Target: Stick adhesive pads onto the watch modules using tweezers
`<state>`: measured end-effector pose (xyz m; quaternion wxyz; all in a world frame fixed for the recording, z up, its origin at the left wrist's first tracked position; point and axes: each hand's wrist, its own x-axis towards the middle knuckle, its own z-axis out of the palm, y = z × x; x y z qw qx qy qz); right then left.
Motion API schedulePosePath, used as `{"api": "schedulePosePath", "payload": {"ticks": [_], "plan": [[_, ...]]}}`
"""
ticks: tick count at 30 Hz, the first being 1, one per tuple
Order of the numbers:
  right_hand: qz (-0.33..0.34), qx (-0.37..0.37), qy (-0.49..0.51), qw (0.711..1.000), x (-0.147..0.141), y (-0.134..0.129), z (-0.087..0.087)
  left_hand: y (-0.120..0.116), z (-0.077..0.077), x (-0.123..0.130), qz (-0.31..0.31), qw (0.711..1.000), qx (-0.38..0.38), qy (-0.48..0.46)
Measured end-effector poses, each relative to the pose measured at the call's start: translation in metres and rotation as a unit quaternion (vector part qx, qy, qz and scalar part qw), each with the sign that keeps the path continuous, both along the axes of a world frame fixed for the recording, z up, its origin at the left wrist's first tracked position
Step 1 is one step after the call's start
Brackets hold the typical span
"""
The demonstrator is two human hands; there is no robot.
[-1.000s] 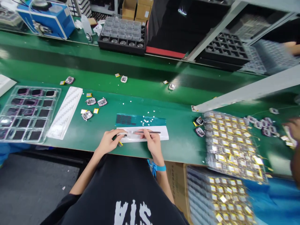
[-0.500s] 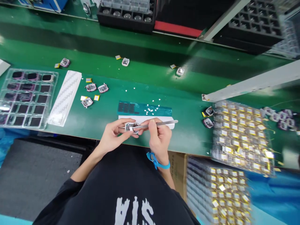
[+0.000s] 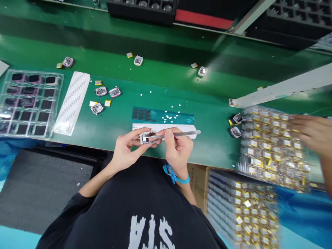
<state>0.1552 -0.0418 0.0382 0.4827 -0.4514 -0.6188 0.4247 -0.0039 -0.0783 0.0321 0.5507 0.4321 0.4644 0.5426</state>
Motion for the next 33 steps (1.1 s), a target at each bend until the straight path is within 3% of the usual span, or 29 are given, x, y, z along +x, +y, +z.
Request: {"api": "schedulePosePath", "payload": {"ticks": [19, 27, 33], "plan": [[0.013, 0.024, -0.047, 0.999, -0.005, 0.0, -0.003, -0.002, -0.002, -0.011, -0.012, 0.999, -0.033, -0.039], [0.021, 0.055, -0.038, 0.998, -0.011, 0.002, -0.014, 0.009, -0.022, -0.014, 0.018, 0.998, -0.042, 0.04], [-0.052, 0.031, -0.018, 0.998, 0.018, 0.024, -0.035, 0.023, -0.042, -0.024, 0.04, 0.988, 0.002, 0.15]]}}
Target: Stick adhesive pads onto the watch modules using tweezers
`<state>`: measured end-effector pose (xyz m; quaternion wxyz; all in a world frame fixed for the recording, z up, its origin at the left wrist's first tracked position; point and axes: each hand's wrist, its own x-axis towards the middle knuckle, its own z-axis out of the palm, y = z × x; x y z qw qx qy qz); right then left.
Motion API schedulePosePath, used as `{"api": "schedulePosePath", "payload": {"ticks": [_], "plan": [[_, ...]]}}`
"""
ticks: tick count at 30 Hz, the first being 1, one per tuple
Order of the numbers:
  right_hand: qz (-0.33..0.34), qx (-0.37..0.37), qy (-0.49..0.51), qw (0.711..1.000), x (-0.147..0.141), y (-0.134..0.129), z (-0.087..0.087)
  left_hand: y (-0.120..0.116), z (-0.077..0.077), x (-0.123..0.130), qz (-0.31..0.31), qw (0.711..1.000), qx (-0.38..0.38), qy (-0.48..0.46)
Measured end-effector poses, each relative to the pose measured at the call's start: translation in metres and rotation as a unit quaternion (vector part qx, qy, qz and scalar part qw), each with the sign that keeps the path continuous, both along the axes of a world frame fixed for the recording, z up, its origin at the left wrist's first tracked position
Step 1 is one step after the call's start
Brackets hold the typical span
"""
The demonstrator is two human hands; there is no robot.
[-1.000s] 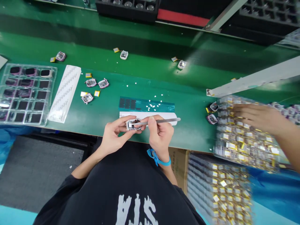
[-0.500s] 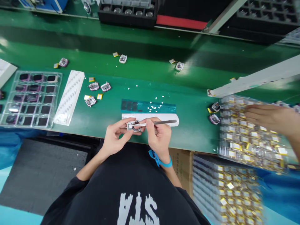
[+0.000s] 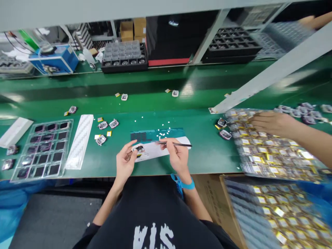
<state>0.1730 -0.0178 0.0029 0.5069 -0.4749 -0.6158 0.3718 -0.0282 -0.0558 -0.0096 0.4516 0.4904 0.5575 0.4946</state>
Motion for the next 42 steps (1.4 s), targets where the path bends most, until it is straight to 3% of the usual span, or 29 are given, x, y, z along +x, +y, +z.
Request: {"api": "schedulePosePath", "payload": {"ticks": [6, 13, 21, 30, 37, 42], "plan": [[0.035, -0.051, -0.064, 0.996, 0.016, 0.031, -0.024, 0.027, -0.02, 0.004, -0.075, 0.987, 0.061, 0.132], [0.059, -0.063, -0.089, 0.992, 0.012, 0.031, -0.044, 0.032, -0.04, 0.01, -0.127, 0.958, 0.085, 0.244], [0.047, -0.031, -0.117, 0.992, 0.01, 0.037, -0.045, 0.03, -0.033, 0.01, -0.178, 0.924, 0.108, 0.319], [0.053, 0.028, -0.17, 0.984, 0.014, 0.042, -0.048, 0.03, -0.03, 0.012, -0.191, 0.911, 0.105, 0.351], [0.068, 0.121, -0.249, 0.958, 0.009, 0.038, -0.051, 0.034, -0.028, 0.011, -0.208, 0.91, 0.095, 0.345], [-0.002, 0.179, -0.259, 0.949, 0.015, 0.051, -0.04, 0.033, -0.027, 0.011, -0.197, 0.928, 0.099, 0.301]]}}
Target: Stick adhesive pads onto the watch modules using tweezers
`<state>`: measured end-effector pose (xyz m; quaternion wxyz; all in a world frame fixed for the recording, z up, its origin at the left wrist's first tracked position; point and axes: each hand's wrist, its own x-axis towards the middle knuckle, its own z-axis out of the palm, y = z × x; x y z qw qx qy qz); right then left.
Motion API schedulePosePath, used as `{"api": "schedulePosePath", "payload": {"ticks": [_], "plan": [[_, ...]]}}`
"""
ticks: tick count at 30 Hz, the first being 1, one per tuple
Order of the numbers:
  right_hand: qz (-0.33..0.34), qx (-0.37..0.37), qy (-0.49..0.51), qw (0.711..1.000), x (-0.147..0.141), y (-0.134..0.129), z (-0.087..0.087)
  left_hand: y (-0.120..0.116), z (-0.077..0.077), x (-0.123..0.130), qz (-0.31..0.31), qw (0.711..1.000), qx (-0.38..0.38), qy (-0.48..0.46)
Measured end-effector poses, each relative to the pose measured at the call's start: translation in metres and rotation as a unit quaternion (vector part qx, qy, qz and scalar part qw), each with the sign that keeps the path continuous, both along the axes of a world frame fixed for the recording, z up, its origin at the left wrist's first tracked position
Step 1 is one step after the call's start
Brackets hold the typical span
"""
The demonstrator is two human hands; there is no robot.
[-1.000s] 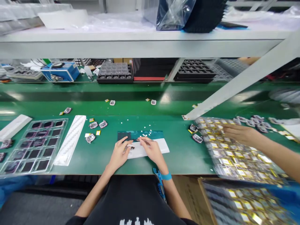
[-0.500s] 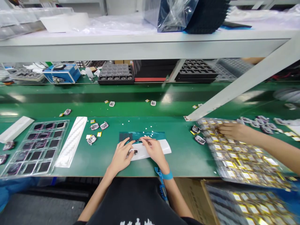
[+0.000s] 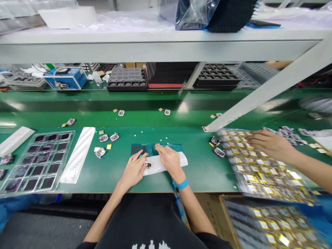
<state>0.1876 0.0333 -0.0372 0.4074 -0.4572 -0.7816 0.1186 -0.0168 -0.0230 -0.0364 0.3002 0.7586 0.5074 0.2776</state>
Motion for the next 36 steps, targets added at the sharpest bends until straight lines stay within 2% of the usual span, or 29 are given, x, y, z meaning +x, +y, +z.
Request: {"api": "schedulePosePath", "payload": {"ticks": [4, 6, 7, 8, 9, 11, 12, 16, 19, 22, 29, 36], "plan": [[-0.039, 0.043, 0.037, 0.998, 0.008, 0.006, 0.024, -0.013, 0.025, -0.002, 0.034, 0.997, 0.009, -0.072], [-0.029, 0.053, 0.054, 0.997, 0.005, 0.001, 0.035, -0.015, 0.041, -0.007, 0.079, 0.985, -0.006, -0.156], [-0.021, 0.055, 0.063, 0.996, 0.002, -0.002, 0.038, -0.014, 0.047, -0.011, 0.118, 0.966, -0.026, -0.228], [-0.014, 0.058, 0.072, 0.996, -0.001, -0.006, 0.041, -0.01, 0.051, -0.014, 0.168, 0.933, -0.052, -0.314], [-0.007, 0.059, 0.082, 0.995, -0.006, -0.011, 0.042, -0.005, 0.052, -0.018, 0.221, 0.888, -0.078, -0.395], [0.01, 0.06, 0.101, 0.993, -0.015, -0.019, 0.041, 0.008, 0.046, -0.022, 0.294, 0.825, -0.101, -0.471], [0.021, 0.058, 0.108, 0.992, -0.019, -0.022, 0.04, 0.013, 0.041, -0.023, 0.311, 0.814, -0.11, -0.478], [0.098, 0.042, 0.106, 0.989, -0.031, -0.036, 0.036, 0.017, 0.02, -0.018, 0.322, 0.795, -0.16, -0.489], [0.165, 0.029, 0.081, 0.983, -0.034, -0.043, 0.034, 0.008, 0.015, -0.01, 0.321, 0.787, -0.183, -0.494], [0.204, 0.022, 0.052, 0.977, -0.035, -0.046, 0.033, 0.002, 0.015, -0.006, 0.323, 0.781, -0.193, -0.499], [0.245, 0.028, -0.011, 0.969, -0.036, -0.045, 0.029, 0.001, 0.01, -0.006, 0.327, 0.77, -0.199, -0.51], [0.246, 0.063, -0.071, 0.965, -0.035, -0.044, 0.025, 0.002, 0.013, -0.015, 0.317, 0.76, -0.231, -0.518]]}}
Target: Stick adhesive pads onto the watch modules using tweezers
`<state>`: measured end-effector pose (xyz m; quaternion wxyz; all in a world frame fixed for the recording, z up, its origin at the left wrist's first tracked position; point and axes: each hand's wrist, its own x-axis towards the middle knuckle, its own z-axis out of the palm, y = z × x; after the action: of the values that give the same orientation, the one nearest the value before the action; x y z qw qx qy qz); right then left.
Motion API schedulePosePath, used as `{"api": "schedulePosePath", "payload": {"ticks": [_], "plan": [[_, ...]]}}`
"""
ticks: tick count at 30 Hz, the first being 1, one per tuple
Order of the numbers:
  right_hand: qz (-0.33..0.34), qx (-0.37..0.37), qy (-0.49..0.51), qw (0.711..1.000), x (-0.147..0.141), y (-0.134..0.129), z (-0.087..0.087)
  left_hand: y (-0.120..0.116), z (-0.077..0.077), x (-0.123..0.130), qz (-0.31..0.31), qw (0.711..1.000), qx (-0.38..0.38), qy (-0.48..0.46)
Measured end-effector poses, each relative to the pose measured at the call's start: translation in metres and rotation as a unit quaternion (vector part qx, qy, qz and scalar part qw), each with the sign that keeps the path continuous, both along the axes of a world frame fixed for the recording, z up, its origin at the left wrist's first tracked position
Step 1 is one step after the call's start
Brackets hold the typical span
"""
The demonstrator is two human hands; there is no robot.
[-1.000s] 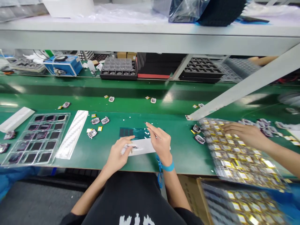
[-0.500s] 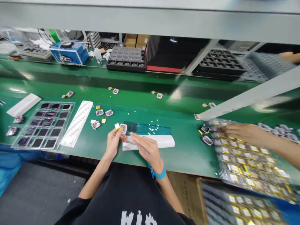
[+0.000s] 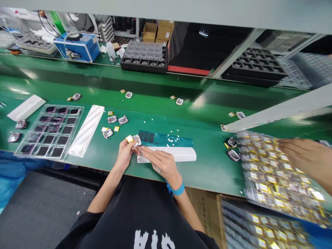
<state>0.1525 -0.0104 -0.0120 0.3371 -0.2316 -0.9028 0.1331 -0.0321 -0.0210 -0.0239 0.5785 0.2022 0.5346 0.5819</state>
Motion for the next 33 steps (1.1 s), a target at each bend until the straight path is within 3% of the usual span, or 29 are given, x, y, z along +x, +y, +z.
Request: {"api": "schedulePosePath", "payload": {"ticks": [7, 18, 33], "plan": [[-0.001, 0.045, -0.026, 0.999, -0.001, 0.005, 0.0, 0.0, 0.001, 0.005, -0.004, 1.0, 0.008, 0.003], [-0.012, 0.111, -0.077, 0.991, 0.0, 0.003, 0.018, -0.001, 0.0, 0.006, -0.009, 1.0, 0.007, 0.016], [-0.005, 0.082, -0.074, 0.994, -0.001, 0.004, 0.017, -0.001, 0.0, 0.005, -0.008, 1.0, 0.009, 0.012]]}}
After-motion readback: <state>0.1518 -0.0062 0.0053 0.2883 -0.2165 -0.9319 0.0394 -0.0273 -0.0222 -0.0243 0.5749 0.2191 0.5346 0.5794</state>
